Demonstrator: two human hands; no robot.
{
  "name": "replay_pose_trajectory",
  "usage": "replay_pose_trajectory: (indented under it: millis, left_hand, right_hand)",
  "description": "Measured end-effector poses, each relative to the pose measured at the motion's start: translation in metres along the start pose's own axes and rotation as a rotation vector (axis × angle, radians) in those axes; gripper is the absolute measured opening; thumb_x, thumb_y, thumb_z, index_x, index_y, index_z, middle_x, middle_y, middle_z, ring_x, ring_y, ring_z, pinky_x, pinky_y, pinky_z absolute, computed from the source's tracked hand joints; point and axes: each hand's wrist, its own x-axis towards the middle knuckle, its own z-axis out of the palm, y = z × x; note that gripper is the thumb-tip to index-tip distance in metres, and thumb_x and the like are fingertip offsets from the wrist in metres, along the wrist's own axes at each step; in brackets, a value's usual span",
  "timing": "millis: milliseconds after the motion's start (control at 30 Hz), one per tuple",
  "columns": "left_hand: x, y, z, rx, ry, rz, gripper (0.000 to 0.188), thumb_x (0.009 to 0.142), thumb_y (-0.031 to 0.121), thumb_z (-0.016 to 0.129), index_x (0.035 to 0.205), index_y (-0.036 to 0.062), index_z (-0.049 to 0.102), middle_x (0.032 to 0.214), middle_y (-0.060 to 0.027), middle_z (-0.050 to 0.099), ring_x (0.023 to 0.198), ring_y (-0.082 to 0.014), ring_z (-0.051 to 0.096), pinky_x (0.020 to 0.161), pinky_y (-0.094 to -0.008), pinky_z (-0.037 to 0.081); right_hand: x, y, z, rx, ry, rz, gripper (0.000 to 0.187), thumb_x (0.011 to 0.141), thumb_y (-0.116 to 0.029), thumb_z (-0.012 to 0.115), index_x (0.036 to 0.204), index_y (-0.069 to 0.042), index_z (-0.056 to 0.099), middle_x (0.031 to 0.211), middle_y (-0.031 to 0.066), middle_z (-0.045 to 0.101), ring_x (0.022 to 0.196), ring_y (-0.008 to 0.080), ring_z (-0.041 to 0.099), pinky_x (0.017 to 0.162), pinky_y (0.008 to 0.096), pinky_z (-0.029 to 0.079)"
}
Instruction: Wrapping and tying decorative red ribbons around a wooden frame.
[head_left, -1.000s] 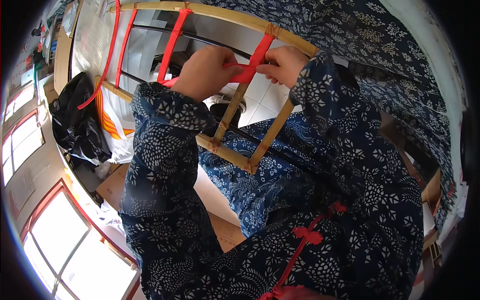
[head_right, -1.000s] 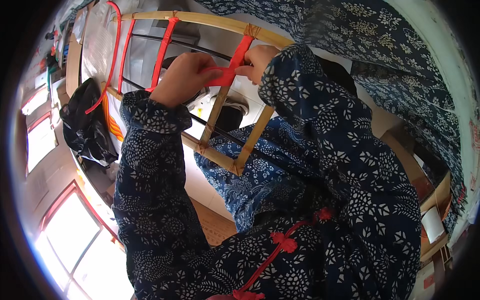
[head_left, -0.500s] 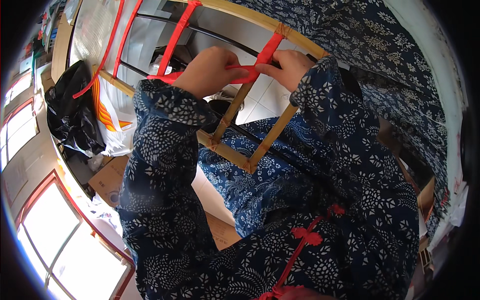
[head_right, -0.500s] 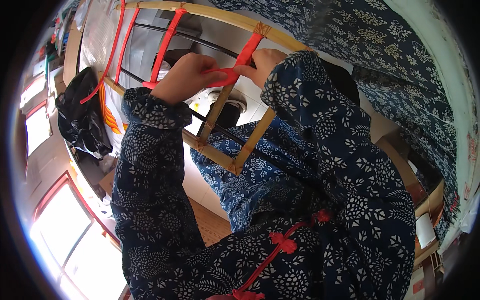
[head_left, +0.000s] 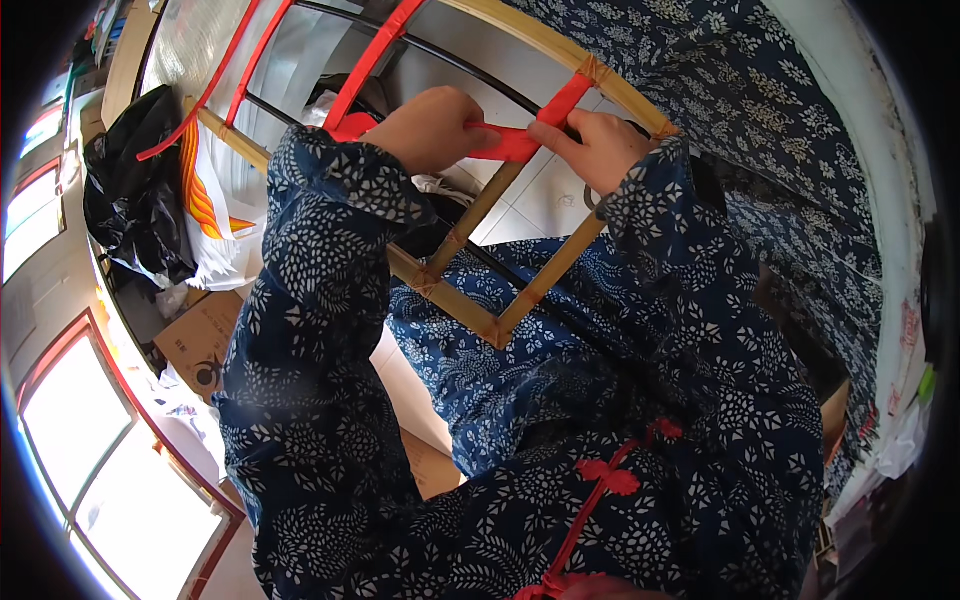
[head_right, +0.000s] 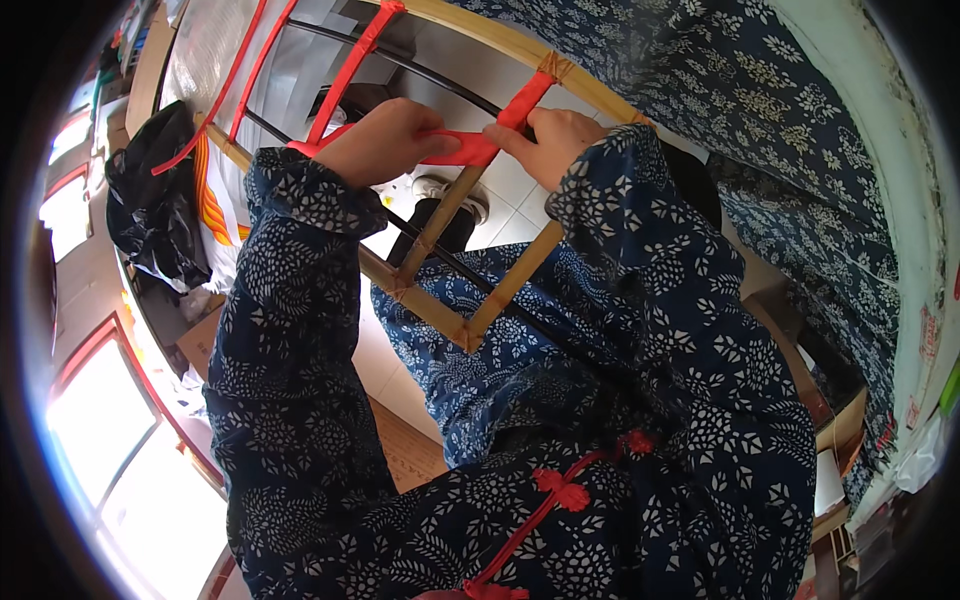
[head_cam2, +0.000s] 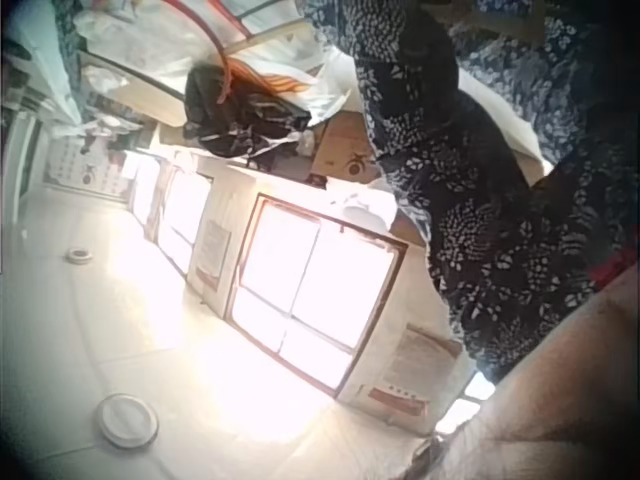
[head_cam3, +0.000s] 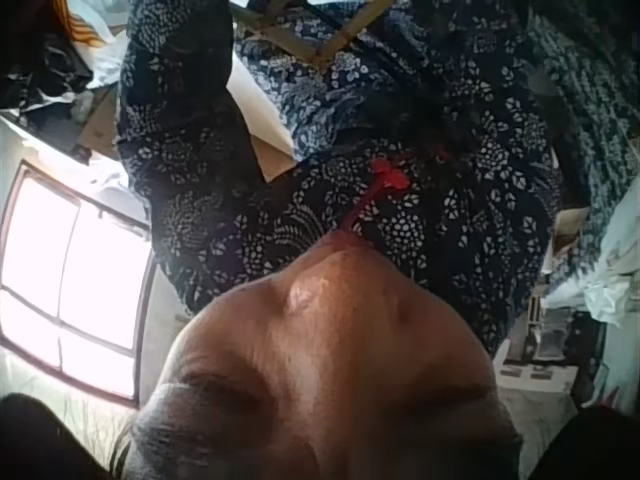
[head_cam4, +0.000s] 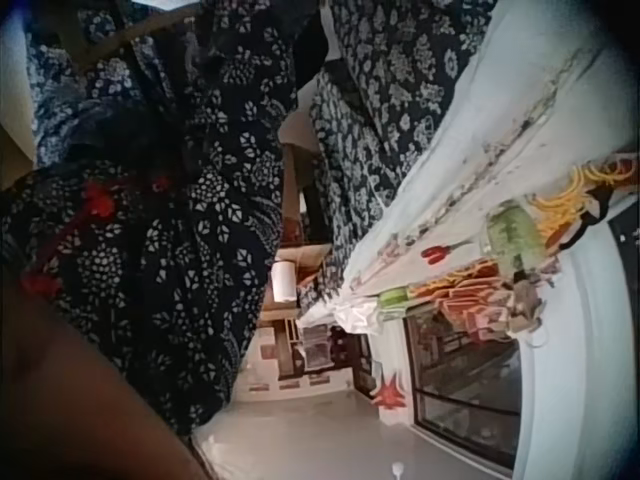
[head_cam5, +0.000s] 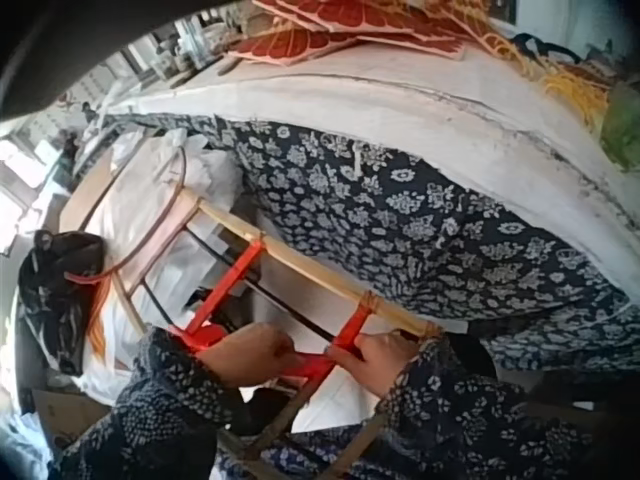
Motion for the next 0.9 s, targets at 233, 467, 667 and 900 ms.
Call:
replay_pose_trajectory:
  millis: [233,467,667,900]
  left_hand:
    - [-0.007,-0.001,0.008,0.066,0.054,-0.022,0.034,0.084,0.037,0.067,0.094,0.0046,0.071,0.088,-0.0161,0.067,0.090,-0.0329,0.064,0.078,-0.0419,0.051]
    - [-0.006,-0.001,0.008,0.088,0.076,0.009,0.029,0.084,0.034,0.066,0.093,0.0069,0.072,0.086,-0.0145,0.066,0.088,-0.0330,0.063,0.076,-0.0428,0.051]
    - [-0.005,-0.006,0.012,0.082,0.098,0.023,0.025,0.085,0.030,0.065,0.094,0.0079,0.072,0.087,-0.0141,0.067,0.088,-0.0327,0.063,0.076,-0.0417,0.051]
    - [0.003,-0.008,0.019,0.079,0.057,0.007,0.025,0.086,0.029,0.064,0.097,0.0082,0.072,0.089,-0.0128,0.068,0.088,-0.0300,0.065,0.077,-0.0397,0.051]
  right_hand:
    - [-0.007,-0.015,-0.004,-0.081,-0.045,-0.016,0.056,0.083,-0.062,0.062,0.098,-0.008,0.068,0.080,0.0070,0.067,0.073,0.0204,0.066,0.068,0.0332,0.050]
    - [-0.009,-0.024,0.002,-0.190,0.010,0.064,0.062,0.075,-0.066,0.068,0.098,-0.008,0.067,0.081,0.0076,0.067,0.074,0.0209,0.066,0.069,0.0333,0.050]
    - [-0.005,-0.017,0.004,-0.059,0.058,0.025,0.061,0.078,-0.066,0.064,0.096,-0.008,0.068,0.078,0.0082,0.067,0.073,0.0218,0.066,0.068,0.0335,0.050]
    - [-0.002,-0.030,-0.001,-0.201,-0.002,0.129,0.062,0.085,-0.065,0.056,0.092,-0.006,0.069,0.077,0.0090,0.067,0.073,0.0232,0.066,0.068,0.0347,0.050]
